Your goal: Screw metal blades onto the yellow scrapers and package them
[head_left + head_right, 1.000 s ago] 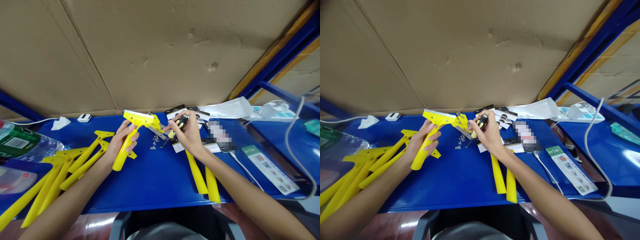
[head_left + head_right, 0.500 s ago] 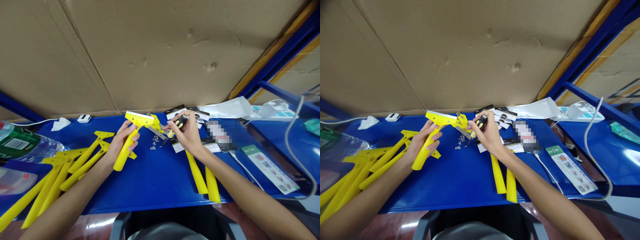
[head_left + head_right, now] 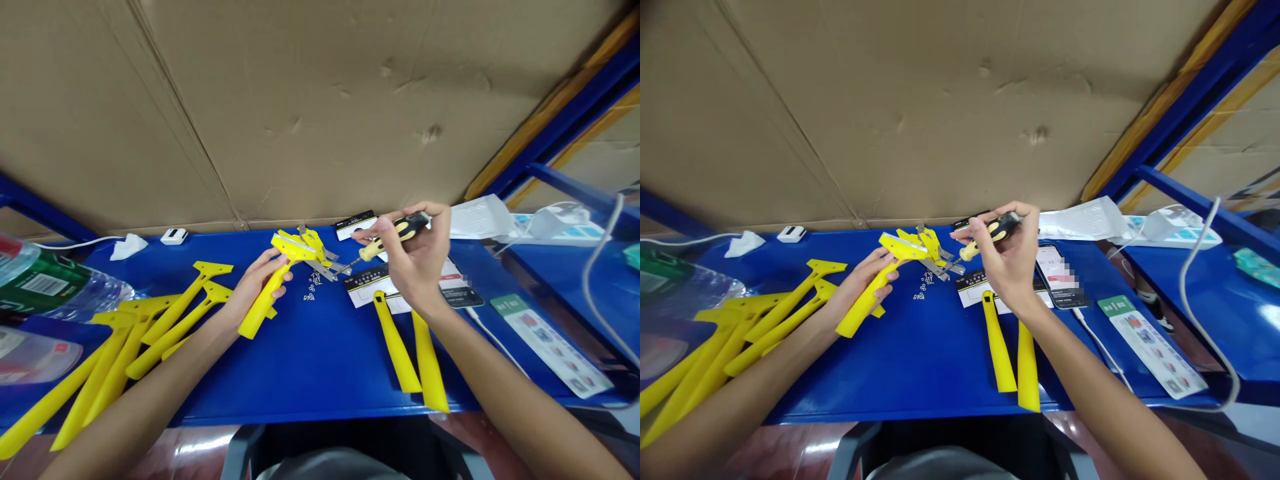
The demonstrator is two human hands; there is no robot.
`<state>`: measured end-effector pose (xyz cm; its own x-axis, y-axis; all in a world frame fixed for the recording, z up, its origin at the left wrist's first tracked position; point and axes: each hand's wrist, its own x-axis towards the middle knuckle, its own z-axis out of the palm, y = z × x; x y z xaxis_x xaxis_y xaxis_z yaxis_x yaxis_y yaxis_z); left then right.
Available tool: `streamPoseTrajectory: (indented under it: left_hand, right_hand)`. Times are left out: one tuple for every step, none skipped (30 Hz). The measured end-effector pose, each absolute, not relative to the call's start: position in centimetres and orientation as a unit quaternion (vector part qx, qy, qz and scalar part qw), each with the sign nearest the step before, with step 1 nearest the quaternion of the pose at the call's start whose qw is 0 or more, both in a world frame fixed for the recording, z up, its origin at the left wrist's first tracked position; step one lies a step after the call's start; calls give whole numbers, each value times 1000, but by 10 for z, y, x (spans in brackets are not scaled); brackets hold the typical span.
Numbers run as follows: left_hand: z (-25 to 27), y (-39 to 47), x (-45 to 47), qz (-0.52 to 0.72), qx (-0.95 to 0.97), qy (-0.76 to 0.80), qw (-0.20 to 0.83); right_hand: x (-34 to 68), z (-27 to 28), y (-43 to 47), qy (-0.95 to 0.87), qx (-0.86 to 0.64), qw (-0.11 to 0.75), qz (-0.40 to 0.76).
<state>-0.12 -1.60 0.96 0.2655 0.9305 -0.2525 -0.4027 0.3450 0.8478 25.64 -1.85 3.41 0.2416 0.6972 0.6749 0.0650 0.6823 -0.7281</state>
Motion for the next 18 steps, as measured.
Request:
streamPoseTrajectory:
  left_hand:
    - [9, -17, 0, 448, 334, 398, 728]
    - [9, -17, 2, 432, 331, 404, 735]
    - [8, -18, 3, 417, 329, 406, 744]
    - [8, -19, 5, 404, 327, 404, 753]
    - [7, -21, 6, 390, 328, 398, 763]
    - [6, -22, 8, 376, 328, 389, 774]
    - [5, -24, 9, 362, 328, 380, 785]
    - [4, -25, 10, 347, 328, 373, 796]
    - [3, -27, 11, 333, 327, 367, 805]
    - [2, -29, 12, 319, 327, 363, 812]
    - [2, -32, 12, 307, 328, 359, 818]
    - [2, -34, 13, 297, 331, 357, 821]
    - [1, -35, 14, 286, 335, 355, 825]
    - [1, -37, 14, 275, 340, 353, 827]
    - [1, -38, 15, 263, 344, 350, 830]
    - [1, -39, 15, 250, 349, 347, 834]
    - [0, -40, 14, 236, 354, 344, 837]
    - [0, -41, 14, 221, 360, 341, 840]
  right_hand:
    - [259, 39, -19, -568, -324, 727, 208]
    - [261, 42, -19, -560, -318, 739, 197]
    - [264, 46, -18, -552, -313, 750, 187]
    - [266, 48, -17, -543, -309, 760, 178]
    - [268, 50, -16, -535, -306, 769, 170]
    - [271, 51, -15, -526, -301, 778, 162]
    - [273, 52, -13, -519, -298, 786, 155]
    - [274, 52, -12, -513, -297, 791, 149]
    - [275, 52, -10, -510, -298, 794, 143]
    - [276, 52, -9, -511, -300, 794, 140]
    - [277, 52, -9, -511, -301, 793, 139]
    - [277, 51, -8, -511, -300, 793, 141]
    - [277, 51, -8, -510, -298, 794, 146]
    - [276, 51, -8, -508, -294, 795, 152]
    - [276, 50, -9, -506, -290, 797, 157]
    - [275, 49, -9, -506, -289, 797, 159]
    - [274, 49, -9, -506, -289, 797, 159]
    - [272, 48, -10, -509, -290, 795, 158]
